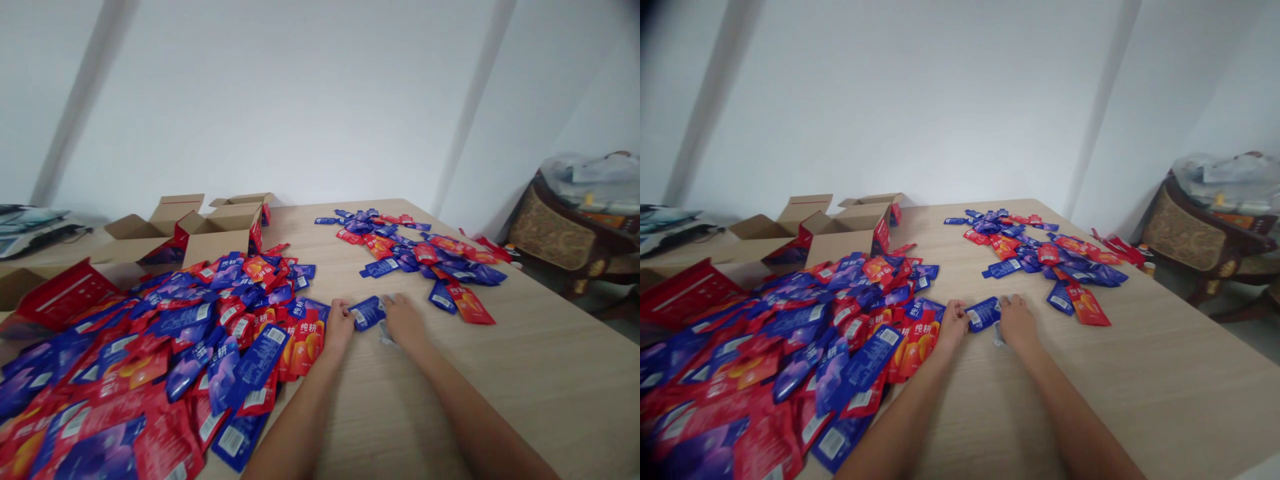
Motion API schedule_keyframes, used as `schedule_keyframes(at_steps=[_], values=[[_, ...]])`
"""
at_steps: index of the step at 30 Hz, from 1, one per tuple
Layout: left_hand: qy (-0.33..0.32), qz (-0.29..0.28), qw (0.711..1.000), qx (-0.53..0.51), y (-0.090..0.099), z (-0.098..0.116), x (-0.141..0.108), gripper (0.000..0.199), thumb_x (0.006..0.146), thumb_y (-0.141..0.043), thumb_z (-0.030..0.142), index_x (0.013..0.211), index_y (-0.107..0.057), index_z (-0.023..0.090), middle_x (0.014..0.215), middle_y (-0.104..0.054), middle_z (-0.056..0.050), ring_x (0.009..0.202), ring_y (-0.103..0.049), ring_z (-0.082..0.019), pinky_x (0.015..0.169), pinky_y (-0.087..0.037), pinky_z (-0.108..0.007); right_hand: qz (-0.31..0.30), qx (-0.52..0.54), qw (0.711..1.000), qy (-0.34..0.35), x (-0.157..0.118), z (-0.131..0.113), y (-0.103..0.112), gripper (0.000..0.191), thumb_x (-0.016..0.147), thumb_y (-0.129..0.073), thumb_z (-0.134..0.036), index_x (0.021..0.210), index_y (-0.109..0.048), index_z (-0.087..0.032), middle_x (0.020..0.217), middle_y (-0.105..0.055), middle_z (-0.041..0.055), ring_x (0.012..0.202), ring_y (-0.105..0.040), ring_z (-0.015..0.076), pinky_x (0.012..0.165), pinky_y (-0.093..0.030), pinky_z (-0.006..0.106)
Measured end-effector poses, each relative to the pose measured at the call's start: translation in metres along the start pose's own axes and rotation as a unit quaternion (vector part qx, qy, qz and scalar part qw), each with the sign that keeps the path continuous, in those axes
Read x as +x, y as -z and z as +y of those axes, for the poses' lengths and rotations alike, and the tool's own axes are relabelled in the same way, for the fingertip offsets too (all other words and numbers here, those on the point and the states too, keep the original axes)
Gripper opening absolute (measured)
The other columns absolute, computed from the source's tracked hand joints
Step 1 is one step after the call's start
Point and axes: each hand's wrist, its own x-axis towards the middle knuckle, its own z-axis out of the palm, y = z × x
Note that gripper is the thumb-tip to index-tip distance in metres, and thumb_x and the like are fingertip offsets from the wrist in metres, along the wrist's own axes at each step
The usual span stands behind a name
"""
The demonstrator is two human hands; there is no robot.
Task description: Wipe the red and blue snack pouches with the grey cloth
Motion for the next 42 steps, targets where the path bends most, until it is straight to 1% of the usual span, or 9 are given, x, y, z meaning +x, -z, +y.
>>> schedule_keyframes(at_steps=[4, 8, 12, 15, 18, 21, 30, 36, 42], values=[[0.025, 0.025, 0.994, -0.107, 0.005, 0.009, -0.003, 0.022, 0.074, -0.053, 0.014, 0.093, -0.043, 0.020, 0.061, -0.043, 0.010, 0.035, -0.038, -0.005, 0.035, -0.028, -0.017, 0.026, 0.011, 0.999, -0.022, 0.014, 0.040, -0.006, 0.045, 0.082, -0.047, -0.012, 0.126, -0.053, -0.018, 0.111, -0.054, 0.0150, 0.104, -0.050, 0.0253, 0.081, -0.041, 0.032], [-0.020, 0.108, 0.976, -0.186, 0.032, 0.034, 0.006, 0.023, 0.073, -0.059, 0.026, 0.090, -0.045, 0.020, 0.060, -0.042, 0.010, 0.036, -0.039, -0.004, 0.034, -0.028, -0.016, 0.048, 0.020, 0.999, 0.000, 0.011, 0.051, -0.016, 0.047, 0.082, -0.043, -0.011, 0.127, -0.053, -0.018, 0.107, -0.056, 0.0124, 0.099, -0.052, 0.0226, 0.083, -0.039, 0.031], [-0.103, 0.221, 0.922, -0.301, 0.070, 0.056, 0.020, 0.028, 0.072, -0.062, 0.031, 0.090, -0.043, 0.020, 0.062, -0.048, 0.008, 0.046, -0.052, -0.007, 0.048, -0.043, -0.020, 0.063, 0.027, 0.998, 0.005, 0.010, 0.050, -0.019, 0.046, 0.082, -0.041, -0.011, 0.126, -0.054, -0.019, 0.104, -0.058, 0.0114, 0.097, -0.053, 0.0230, 0.082, -0.040, 0.031], [-0.121, 0.234, 0.900, -0.348, 0.076, 0.053, 0.025, 0.028, 0.073, -0.061, 0.029, 0.091, -0.041, 0.019, 0.081, -0.059, 0.000, 0.065, -0.064, -0.013, 0.063, -0.051, -0.026, 0.067, 0.034, 0.997, 0.004, 0.011, 0.048, -0.018, 0.046, 0.082, -0.042, -0.012, 0.125, -0.055, -0.020, 0.105, -0.059, 0.0113, 0.097, -0.053, 0.0233, 0.081, -0.041, 0.031], [-0.081, 0.181, 0.944, -0.262, 0.054, 0.038, 0.033, 0.023, 0.077, -0.056, 0.028, 0.091, -0.041, 0.019, 0.091, -0.061, -0.005, 0.072, -0.066, -0.015, 0.067, -0.052, -0.030, 0.064, 0.037, 0.997, 0.005, 0.010, 0.045, -0.015, 0.046, 0.082, -0.042, -0.011, 0.124, -0.056, -0.021, 0.105, -0.059, 0.0111, 0.096, -0.053, 0.0230, 0.081, -0.041, 0.031], [-0.067, 0.080, 0.994, -0.013, 0.014, 0.026, 0.051, 0.013, 0.080, -0.050, 0.020, 0.091, -0.044, 0.018, 0.090, -0.061, -0.007, 0.077, -0.066, -0.016, 0.068, -0.052, -0.030, 0.060, 0.037, 0.998, -0.003, 0.010, 0.040, -0.012, 0.045, 0.082, -0.042, -0.012, 0.125, -0.055, -0.021, 0.106, -0.058, 0.0112, 0.097, -0.053, 0.0230, 0.081, -0.041, 0.030], [-0.188, -0.081, 0.944, 0.259, -0.084, 0.038, 0.112, 0.040, 0.069, -0.063, 0.013, 0.109, -0.056, 0.016, 0.125, -0.054, -0.015, 0.122, -0.045, -0.025, 0.105, -0.029, -0.037, 0.075, 0.053, 0.996, -0.017, 0.017, 0.026, -0.008, 0.046, 0.084, -0.039, -0.011, 0.126, -0.054, -0.023, 0.109, -0.057, 0.0090, 0.102, -0.051, 0.0210, 0.081, -0.041, 0.028], [-0.239, -0.125, 0.899, 0.344, -0.092, 0.035, 0.109, 0.034, 0.081, -0.055, 0.022, 0.115, -0.056, 0.014, 0.127, -0.053, -0.015, 0.123, -0.044, -0.024, 0.107, -0.026, -0.039, 0.117, 0.107, 0.987, -0.026, 0.022, 0.033, -0.014, 0.047, 0.084, -0.038, -0.009, 0.127, -0.053, -0.019, 0.109, -0.055, 0.0103, 0.104, -0.049, 0.0214, 0.089, -0.040, 0.030], [-0.310, -0.133, 0.826, 0.452, -0.064, 0.018, 0.046, 0.041, 0.086, -0.046, 0.020, 0.124, -0.052, 0.007, 0.132, -0.051, -0.016, 0.124, -0.044, -0.022, 0.108, -0.030, -0.035, 0.215, 0.170, 0.962, 0.011, 0.020, 0.029, -0.016, 0.049, 0.084, -0.037, -0.010, 0.131, -0.048, -0.018, 0.111, -0.051, 0.0117, 0.107, -0.044, 0.0232, 0.092, -0.039, 0.036]])
